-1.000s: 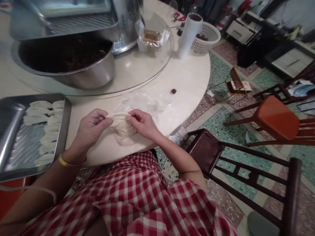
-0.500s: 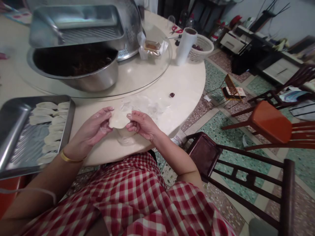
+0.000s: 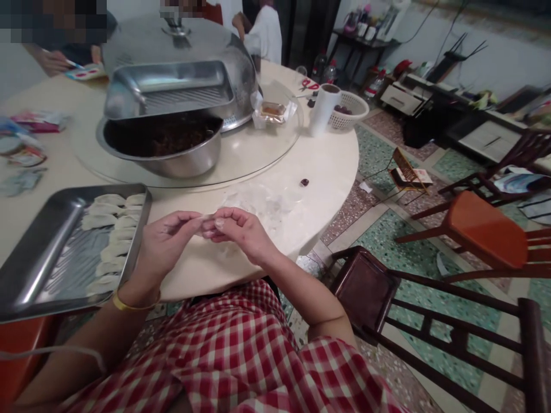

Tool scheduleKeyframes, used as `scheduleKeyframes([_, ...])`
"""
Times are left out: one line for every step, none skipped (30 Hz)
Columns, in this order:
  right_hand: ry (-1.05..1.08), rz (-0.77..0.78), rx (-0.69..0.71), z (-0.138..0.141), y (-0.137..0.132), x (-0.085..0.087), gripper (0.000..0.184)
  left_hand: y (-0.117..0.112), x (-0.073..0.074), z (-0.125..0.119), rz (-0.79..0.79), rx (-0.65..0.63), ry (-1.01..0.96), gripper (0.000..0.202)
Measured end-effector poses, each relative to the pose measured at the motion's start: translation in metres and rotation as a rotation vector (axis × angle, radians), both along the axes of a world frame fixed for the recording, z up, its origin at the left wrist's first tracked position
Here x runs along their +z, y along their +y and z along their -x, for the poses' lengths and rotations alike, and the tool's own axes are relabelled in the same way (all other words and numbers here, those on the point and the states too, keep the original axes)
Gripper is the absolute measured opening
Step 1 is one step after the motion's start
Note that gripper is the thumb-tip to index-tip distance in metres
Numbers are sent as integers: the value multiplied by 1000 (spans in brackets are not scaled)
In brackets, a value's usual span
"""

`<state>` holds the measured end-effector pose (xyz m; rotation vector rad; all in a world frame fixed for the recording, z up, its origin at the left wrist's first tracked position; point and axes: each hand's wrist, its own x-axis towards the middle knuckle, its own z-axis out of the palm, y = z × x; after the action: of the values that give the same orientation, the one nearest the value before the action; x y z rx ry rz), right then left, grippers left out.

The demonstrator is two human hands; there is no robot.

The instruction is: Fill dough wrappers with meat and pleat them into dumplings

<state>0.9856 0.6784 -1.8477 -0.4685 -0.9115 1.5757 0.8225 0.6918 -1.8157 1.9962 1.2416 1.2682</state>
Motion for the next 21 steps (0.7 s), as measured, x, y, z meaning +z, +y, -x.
scheduleKeyframes([-26,-23,-17,1,-1,0,36,2,1,0,115,-9,-118,13])
scheduleKeyframes([-50,-43,-41,3,-1,0,34,4,1,-1,225,-29,-236,13])
scheduleKeyframes([-72,-60,-71,4,-1,0,32,5,2,-2,324,-54,-341,14])
scheduleKeyframes([-98,-76,-104,6,-1,0,31,6,3,-3,403,-74,-424,16])
scheduleKeyframes([-128,-93,-135,7,0,-1,29,6,4,-4,460,-89,-478,18])
scheduleKeyframes([-164,-109,-164,8,0,-1,27,6,4,-5,497,-96,-506,20])
scheduleKeyframes([-201,-123,-189,9,0,-2,25,6,4,-5,512,-99,-517,21])
scheduleKeyframes([-237,-133,-211,10,0,-2,24,6,3,-5,513,-97,-516,22])
scheduleKeyframes([-268,-140,-230,11,0,-2,23,5,2,-5,507,-93,-516,21])
scheduleKeyframes([-294,-144,-247,11,-1,-1,22,4,1,-4,490,-86,-506,21])
scheduleKeyframes([-313,-145,-261,12,-1,-1,22,3,0,-3,458,-78,-479,19])
scheduleKeyframes([-328,-143,-274,12,-1,-1,22,2,0,-2,407,-69,-427,18])
scheduleKeyframes([-339,-140,-283,12,-1,0,22,1,-1,0,342,-64,-348,16])
scheduleKeyframes([-347,-137,-291,12,-1,0,22,-1,0,1,271,-63,-249,16])
scheduleKeyframes([-353,-133,-298,11,-1,0,22,-2,0,3,201,-65,-143,17])
scheduleKeyframes([-355,-129,-302,11,-1,0,21,-4,1,4,139,-75,-43,21])
scheduleKeyframes([-355,-126,-304,11,0,0,21,-6,3,5,89,-89,38,25])
scheduleKeyframes([-357,-123,-304,10,0,0,21,-7,4,6,40,-107,104,28])
scheduleKeyframes([-361,-119,-300,9,1,0,21,-8,5,7,-15,-124,160,28])
scheduleKeyframes([-369,-114,-294,8,1,0,21,-9,5,7,-74,-137,209,26])
scheduleKeyframes([-377,-109,-285,7,1,1,21,-9,5,7,-135,-146,252,23])
